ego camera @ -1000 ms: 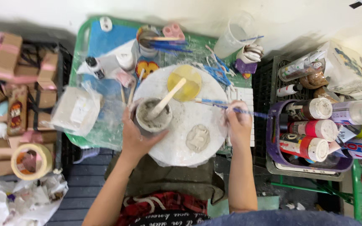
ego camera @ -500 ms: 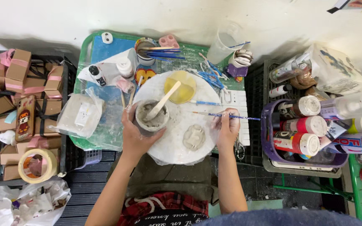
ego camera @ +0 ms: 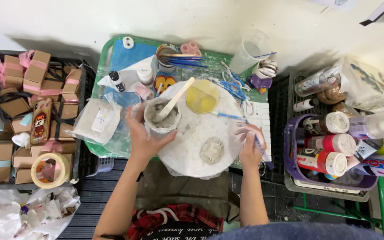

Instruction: The person applies glaze to a clay object using a paintbrush, dipping the brush into a container of liquid glaze and smoothing it over the surface of the piece.

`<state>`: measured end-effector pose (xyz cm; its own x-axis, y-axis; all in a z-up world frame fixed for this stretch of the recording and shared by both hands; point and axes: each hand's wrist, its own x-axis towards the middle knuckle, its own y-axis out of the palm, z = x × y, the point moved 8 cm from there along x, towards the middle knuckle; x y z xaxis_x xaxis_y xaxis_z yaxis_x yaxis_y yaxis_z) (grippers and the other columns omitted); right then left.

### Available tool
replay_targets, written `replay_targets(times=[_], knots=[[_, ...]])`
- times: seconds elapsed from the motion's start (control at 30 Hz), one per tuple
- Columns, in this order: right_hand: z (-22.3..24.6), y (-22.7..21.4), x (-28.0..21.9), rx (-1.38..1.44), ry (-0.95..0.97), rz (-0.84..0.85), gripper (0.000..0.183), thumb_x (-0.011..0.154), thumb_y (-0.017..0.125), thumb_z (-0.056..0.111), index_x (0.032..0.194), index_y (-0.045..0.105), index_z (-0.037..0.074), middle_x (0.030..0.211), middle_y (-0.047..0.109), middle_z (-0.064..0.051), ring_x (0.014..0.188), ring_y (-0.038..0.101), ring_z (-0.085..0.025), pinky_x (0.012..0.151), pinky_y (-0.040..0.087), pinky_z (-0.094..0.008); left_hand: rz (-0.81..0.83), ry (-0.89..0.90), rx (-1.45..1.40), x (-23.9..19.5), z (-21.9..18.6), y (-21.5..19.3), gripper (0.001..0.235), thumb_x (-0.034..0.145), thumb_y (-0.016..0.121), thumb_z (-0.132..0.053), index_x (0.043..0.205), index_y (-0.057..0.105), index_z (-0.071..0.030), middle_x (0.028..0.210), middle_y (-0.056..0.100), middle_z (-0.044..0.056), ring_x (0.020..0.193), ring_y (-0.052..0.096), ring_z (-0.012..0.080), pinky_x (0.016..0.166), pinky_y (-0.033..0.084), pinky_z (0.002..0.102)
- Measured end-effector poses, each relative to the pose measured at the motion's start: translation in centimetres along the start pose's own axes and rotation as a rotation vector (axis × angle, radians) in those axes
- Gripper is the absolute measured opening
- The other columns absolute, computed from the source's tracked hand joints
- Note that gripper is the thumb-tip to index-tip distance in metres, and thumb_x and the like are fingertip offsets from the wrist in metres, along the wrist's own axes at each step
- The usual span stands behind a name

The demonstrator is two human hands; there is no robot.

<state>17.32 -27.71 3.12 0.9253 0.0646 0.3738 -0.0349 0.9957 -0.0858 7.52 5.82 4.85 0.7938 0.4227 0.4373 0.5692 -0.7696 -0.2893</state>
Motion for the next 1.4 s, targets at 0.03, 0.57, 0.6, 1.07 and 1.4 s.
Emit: replay_targets(times=[0.03, 0.57, 0.6, 1.07, 1.4], knots=[[1.4, 0.3, -0.2, -0.092, -0.063, 0.070, 0.020, 0.109, 0.043, 0.009, 0.114, 0.062, 0.003, 0.118, 0.074, -0.012, 0.091, 0.070, -0.018, 0.075, 0.051, -0.028, -0.003, -0.013, -0.028, -0.4, 0.1, -0.2, 0.122, 0.071, 0.099, -0.022, 0.150, 0.010, 0.002, 0.145, 0.048, 0.028, 0.135, 0.058, 0.0341, 0.112, 0.050, 0.043], [5.7, 15.7, 2.4, -0.497, -0.244, 0.926, 0.015, 0.087, 0.065, 0.007, 0.101, 0.063, 0.008, 0.093, 0.066, -0.013, 0.092, 0.066, -0.033, 0.081, 0.052, -0.041, -0.108, -0.079, 0.056, -0.3, 0.7, -1.7, 0.122, 0.071, 0.099, -0.021, 0.152, 0.011, 0.002, 0.146, 0.048, 0.029, 0.134, 0.058, 0.0349, 0.112, 0.050, 0.042], [5.6, 16.0, 2.3, -0.478, -0.201, 0.920, 0.013, 0.088, 0.064, 0.007, 0.100, 0.063, 0.008, 0.092, 0.066, -0.012, 0.091, 0.067, -0.033, 0.080, 0.053, -0.040, -0.102, -0.027, 0.075, 0.3, 0.1, -2.0, 0.123, 0.069, 0.099, -0.022, 0.151, 0.011, 0.003, 0.145, 0.047, 0.030, 0.134, 0.057, 0.0362, 0.111, 0.051, 0.042], [4.9, 11.0, 4.1, -0.513, -0.060, 0.691, 0.027, 0.084, 0.081, 0.002, 0.089, 0.054, 0.006, 0.080, 0.061, -0.011, 0.069, 0.060, -0.024, 0.065, 0.051, -0.034, 0.012, 0.034, 0.129, 1.2, -0.7, 0.8, 0.116, 0.070, 0.098, -0.023, 0.146, 0.017, 0.008, 0.138, 0.054, 0.026, 0.127, 0.062, 0.0344, 0.109, 0.049, 0.043], [2.5, 6.4, 4.7, -0.416, -0.008, 0.468, 0.030, 0.086, 0.082, -0.001, 0.081, 0.053, 0.006, 0.096, 0.077, -0.009, 0.092, 0.075, -0.012, 0.077, 0.057, -0.026, 0.061, -0.030, -0.041, 1.0, 1.4, 3.1, 0.115, 0.069, 0.101, -0.020, 0.144, 0.017, 0.005, 0.141, 0.052, 0.024, 0.129, 0.061, 0.0337, 0.110, 0.050, 0.041]])
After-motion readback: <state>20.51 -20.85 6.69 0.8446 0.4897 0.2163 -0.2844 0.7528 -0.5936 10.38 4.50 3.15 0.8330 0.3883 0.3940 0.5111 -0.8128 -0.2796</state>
